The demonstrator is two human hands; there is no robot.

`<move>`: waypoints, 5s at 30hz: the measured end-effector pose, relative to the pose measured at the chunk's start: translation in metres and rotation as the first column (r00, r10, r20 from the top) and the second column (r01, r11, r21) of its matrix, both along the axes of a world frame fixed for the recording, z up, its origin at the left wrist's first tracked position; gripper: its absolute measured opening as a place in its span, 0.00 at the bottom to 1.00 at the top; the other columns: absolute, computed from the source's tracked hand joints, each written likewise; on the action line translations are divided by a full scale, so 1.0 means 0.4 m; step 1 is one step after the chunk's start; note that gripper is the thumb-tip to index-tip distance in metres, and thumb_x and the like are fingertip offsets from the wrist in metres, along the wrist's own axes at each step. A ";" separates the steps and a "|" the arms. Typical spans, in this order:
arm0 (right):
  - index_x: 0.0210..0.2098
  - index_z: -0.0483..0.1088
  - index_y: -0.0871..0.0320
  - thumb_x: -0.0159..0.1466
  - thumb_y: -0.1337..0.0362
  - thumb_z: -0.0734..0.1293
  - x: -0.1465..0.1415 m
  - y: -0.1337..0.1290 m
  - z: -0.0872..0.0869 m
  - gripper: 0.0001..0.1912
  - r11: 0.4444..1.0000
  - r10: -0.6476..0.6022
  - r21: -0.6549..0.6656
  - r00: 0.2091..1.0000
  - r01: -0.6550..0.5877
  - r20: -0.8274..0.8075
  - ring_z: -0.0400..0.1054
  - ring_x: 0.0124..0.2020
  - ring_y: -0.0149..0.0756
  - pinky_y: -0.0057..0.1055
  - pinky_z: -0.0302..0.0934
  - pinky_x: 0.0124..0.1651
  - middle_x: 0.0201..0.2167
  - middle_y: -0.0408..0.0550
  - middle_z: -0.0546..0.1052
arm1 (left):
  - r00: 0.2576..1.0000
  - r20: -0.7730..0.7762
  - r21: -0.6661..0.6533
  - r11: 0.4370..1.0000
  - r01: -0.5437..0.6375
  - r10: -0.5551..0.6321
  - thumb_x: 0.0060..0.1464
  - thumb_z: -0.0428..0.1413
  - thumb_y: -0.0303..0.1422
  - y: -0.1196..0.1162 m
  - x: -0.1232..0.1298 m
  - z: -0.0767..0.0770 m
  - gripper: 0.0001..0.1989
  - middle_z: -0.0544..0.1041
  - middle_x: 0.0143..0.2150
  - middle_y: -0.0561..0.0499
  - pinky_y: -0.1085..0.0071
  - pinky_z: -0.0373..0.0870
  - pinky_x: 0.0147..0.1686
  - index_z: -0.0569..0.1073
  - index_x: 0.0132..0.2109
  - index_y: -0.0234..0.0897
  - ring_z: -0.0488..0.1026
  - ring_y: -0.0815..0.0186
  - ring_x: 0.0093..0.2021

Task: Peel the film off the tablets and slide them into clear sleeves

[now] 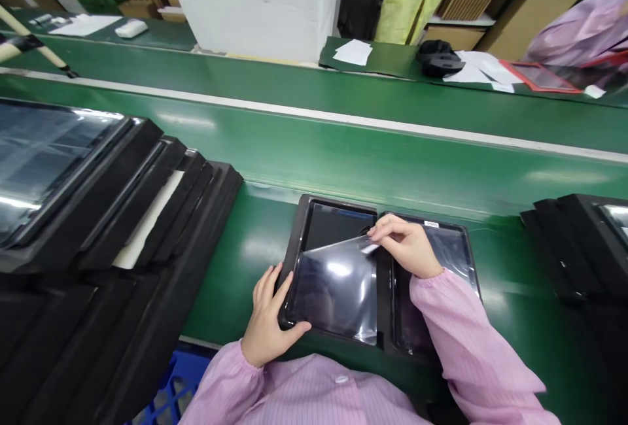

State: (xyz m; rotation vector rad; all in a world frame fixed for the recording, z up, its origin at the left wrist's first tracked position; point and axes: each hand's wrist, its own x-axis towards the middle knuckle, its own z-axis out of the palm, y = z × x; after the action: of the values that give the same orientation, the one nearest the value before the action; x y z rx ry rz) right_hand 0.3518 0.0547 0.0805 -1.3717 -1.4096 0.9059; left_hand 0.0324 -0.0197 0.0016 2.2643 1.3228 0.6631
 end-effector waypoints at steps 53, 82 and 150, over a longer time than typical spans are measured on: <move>0.21 0.66 0.56 0.58 0.79 0.61 0.017 0.011 0.006 0.15 0.990 0.129 0.036 0.971 -0.139 0.200 0.76 0.35 0.33 0.28 0.70 0.40 0.26 0.42 0.77 | 0.993 -0.042 -0.176 0.979 0.103 -0.112 0.58 0.53 0.33 0.137 -0.015 0.038 0.18 0.59 0.69 0.39 0.43 0.68 0.57 0.65 0.55 0.43 0.54 0.45 0.70; 0.50 0.74 0.64 0.66 0.70 0.63 -0.137 -0.097 0.039 0.14 0.718 0.641 -0.044 0.685 -0.694 -0.346 0.78 0.43 0.35 0.24 0.70 0.46 0.44 0.56 0.81 | 0.997 -0.013 -0.157 0.985 0.072 -0.075 0.59 0.53 0.41 0.323 0.036 0.018 0.09 0.67 0.50 0.43 0.42 0.66 0.51 0.69 0.34 0.43 0.64 0.43 0.60; 0.50 0.74 0.55 0.63 0.55 0.65 0.232 -0.205 -0.167 0.19 0.802 -0.587 0.092 0.751 0.590 0.303 0.70 0.42 0.42 0.46 0.64 0.53 0.47 0.53 0.75 | 0.737 0.267 -0.311 0.668 0.676 -0.621 0.57 0.57 0.40 0.063 0.282 0.299 0.11 0.81 0.46 0.46 0.54 0.76 0.49 0.80 0.44 0.47 0.77 0.56 0.48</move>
State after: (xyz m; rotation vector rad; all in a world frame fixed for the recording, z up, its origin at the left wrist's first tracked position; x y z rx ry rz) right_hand 0.4445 -0.0271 0.0139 -1.8841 -1.0721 0.2739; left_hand 0.1454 0.0057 0.1213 2.0879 0.4303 0.2515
